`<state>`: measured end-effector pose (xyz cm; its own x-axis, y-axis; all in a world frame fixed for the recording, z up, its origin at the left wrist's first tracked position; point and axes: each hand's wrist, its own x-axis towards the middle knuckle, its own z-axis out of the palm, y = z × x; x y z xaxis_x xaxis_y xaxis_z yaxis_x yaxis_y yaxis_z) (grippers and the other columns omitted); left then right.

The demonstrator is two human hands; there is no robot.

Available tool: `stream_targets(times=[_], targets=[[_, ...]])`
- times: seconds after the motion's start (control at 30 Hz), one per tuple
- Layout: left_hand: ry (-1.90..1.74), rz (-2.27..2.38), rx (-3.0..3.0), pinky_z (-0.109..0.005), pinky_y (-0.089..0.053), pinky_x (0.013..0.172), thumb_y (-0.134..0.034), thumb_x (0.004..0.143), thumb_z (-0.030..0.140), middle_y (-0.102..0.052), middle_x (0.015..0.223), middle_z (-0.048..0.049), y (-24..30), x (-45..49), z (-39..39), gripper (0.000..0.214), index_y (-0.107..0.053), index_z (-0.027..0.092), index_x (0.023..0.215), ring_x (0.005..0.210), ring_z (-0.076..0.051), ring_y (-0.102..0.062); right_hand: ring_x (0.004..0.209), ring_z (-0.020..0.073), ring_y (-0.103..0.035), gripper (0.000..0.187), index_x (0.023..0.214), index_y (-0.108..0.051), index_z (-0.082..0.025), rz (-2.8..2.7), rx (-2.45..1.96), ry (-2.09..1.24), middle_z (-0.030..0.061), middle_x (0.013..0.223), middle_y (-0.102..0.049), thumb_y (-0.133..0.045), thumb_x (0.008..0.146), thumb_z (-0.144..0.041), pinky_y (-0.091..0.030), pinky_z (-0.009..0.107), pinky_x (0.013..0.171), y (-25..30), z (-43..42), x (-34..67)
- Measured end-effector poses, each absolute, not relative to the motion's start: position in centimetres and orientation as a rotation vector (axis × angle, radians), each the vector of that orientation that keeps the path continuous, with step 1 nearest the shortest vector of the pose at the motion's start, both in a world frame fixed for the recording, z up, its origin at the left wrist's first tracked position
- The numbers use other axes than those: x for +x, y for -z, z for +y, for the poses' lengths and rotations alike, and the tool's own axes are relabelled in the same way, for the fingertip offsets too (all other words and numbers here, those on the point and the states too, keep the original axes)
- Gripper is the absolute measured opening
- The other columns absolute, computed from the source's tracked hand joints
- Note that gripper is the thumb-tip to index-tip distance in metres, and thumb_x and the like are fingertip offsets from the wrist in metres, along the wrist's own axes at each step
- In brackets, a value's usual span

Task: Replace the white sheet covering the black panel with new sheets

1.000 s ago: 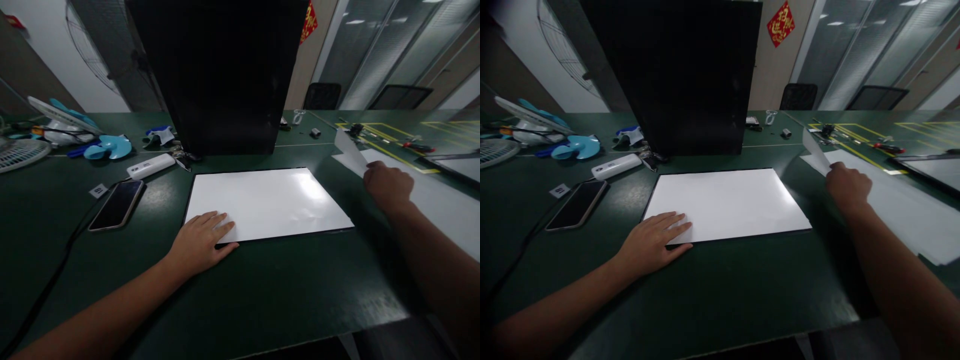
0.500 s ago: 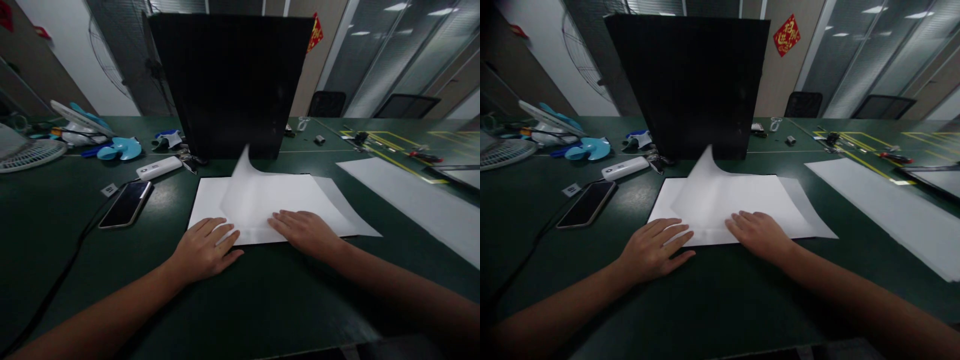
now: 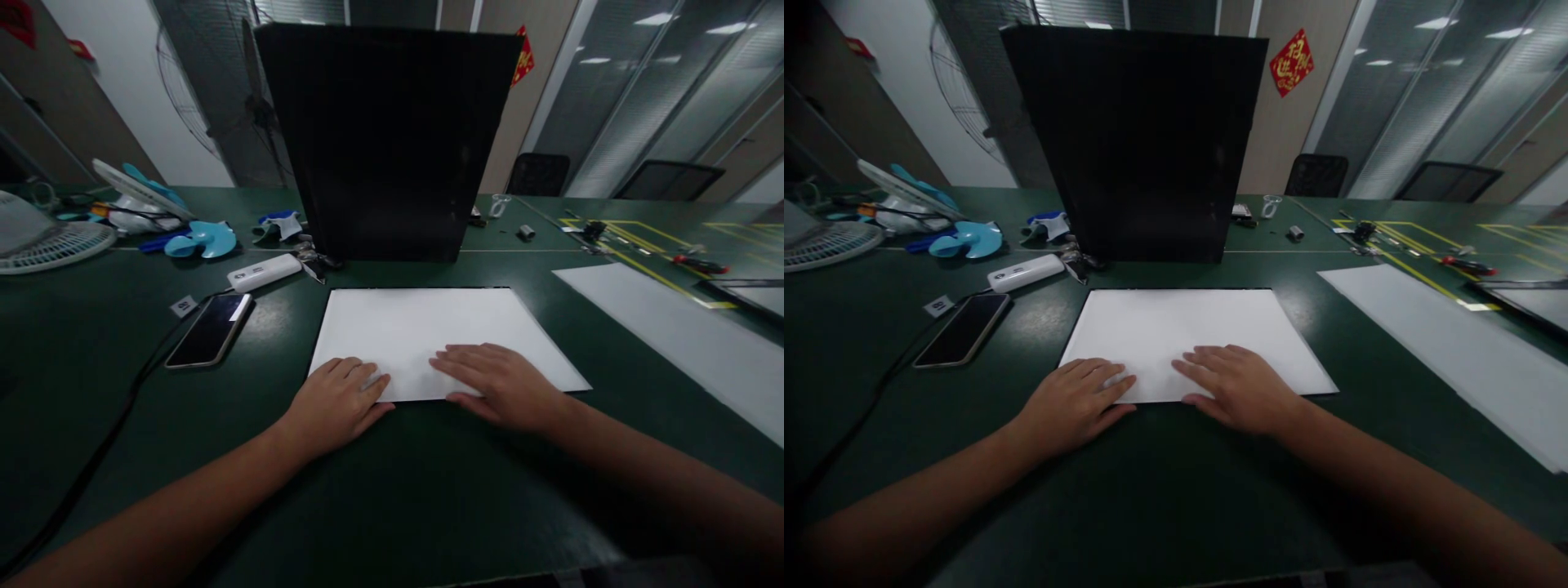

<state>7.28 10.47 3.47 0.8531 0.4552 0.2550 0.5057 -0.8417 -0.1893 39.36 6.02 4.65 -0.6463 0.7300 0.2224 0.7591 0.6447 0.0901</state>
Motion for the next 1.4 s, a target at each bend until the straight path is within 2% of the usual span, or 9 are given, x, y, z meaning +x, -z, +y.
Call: stream_targets(times=[0.13,0.33,0.4,0.5,0.63,0.87,1.07,1.3,1.4], targets=[[0.256,-0.780,-2.775,-0.046,-0.062,0.083,-0.049,0.105,0.048,-0.077,0.119,-0.0132,-3.5,7.3,10.2,0.043,-0.075,0.019,0.122,0.105,-0.031,-0.073,0.137,0.0241,-0.055,0.054,0.153,-0.052,-0.034,-2.230,-1.940,0.264,0.0036,0.151,-0.060,-0.038,0.106,-0.057,-0.043,0.044,0.114,-7.4,9.0,46.6],[0.337,-0.752,-2.738,-0.048,-0.063,0.086,-0.051,0.104,0.048,-0.078,0.122,-0.0135,-3.5,7.2,10.3,0.044,-0.074,0.017,0.125,0.109,-0.032,-0.073,0.155,0.0479,-0.020,0.089,0.158,-0.038,0.000,-1.509,-2.557,0.338,0.0373,0.162,-0.031,-0.024,0.103,-0.068,-0.021,0.067,0.117,-5.5,10.3,59.9],[0.371,-0.748,-2.722,-0.049,-0.062,0.091,-0.054,0.102,0.051,-0.076,0.128,-0.0142,-3.4,7.2,10.4,0.047,-0.071,0.018,0.131,0.116,-0.034,-0.072,0.150,0.0542,-0.028,0.097,0.154,-0.044,0.003,-1.336,-2.722,0.197,0.0427,0.156,-0.034,-0.026,0.099,-0.075,-0.027,0.073,0.110,-3.6,10.0,63.1],[0.382,-0.787,-2.712,-0.050,-0.061,0.096,-0.056,0.100,0.055,-0.073,0.134,-0.0139,-3.1,7.2,10.7,0.050,-0.070,0.020,0.133,0.123,-0.035,-0.069,0.135,0.0500,-0.050,0.095,0.151,-0.052,-0.007,-1.225,-2.845,-0.006,0.0362,0.148,-0.050,-0.027,0.095,-0.080,-0.041,0.066,0.102,-1.4,10.1,66.3],[0.351,-0.827,-2.748,-0.048,-0.061,0.095,-0.054,0.101,0.056,-0.074,0.131,-0.0115,-2.7,7.2,10.9,0.047,-0.072,0.022,0.129,0.119,-0.032,-0.070,0.137,0.0424,-0.050,0.089,0.161,-0.040,-0.020,-1.232,-2.860,0.007,0.0247,0.159,-0.045,-0.026,0.096,-0.079,-0.045,0.057,0.103,-0.4,11.1,67.8],[0.335,-0.853,-2.775,-0.050,-0.062,0.089,-0.055,0.101,0.055,-0.076,0.128,-0.0126,-2.8,7.1,10.9,0.047,-0.073,0.021,0.127,0.114,-0.033,-0.071,0.136,0.0356,-0.051,0.064,0.152,-0.051,-0.020,-1.396,-2.810,0.167,0.0206,0.152,-0.052,-0.031,0.106,-0.060,-0.046,0.052,0.103,0.1,11.5,67.2],[0.366,-0.837,-2.785,-0.051,-0.063,0.089,-0.057,0.101,0.054,-0.076,0.126,-0.0128,-2.8,7.3,10.9,0.045,-0.075,0.020,0.125,0.113,-0.033,-0.072,0.128,0.0281,-0.058,0.052,0.143,-0.057,-0.021,-1.397,-2.799,0.243,0.0123,0.145,-0.057,-0.061,0.100,-0.050,-0.050,0.054,0.107,-0.2,11.2,66.6],[0.362,-0.832,-2.802,-0.051,-0.062,0.089,-0.060,0.100,0.051,-0.076,0.126,-0.0131,-3.0,7.2,10.9,0.043,-0.075,0.019,0.125,0.114,-0.034,-0.072,0.141,0.0393,-0.045,0.072,0.151,-0.050,-0.010,-1.297,-2.806,0.188,0.0299,0.154,-0.046,-0.040,0.103,-0.063,-0.040,0.053,0.108,0.1,11.3,66.2],[0.347,-0.829,-2.802,-0.051,-0.062,0.090,-0.058,0.101,0.052,-0.076,0.127,-0.0128,-2.9,7.2,10.9,0.044,-0.074,0.020,0.126,0.114,-0.033,-0.072,0.136,0.0381,-0.051,0.079,0.150,-0.051,-0.011,-1.277,-2.829,0.068,0.0281,0.151,-0.050,-0.040,0.100,-0.070,-0.041,0.052,0.107,0.1,11.5,66.5]])
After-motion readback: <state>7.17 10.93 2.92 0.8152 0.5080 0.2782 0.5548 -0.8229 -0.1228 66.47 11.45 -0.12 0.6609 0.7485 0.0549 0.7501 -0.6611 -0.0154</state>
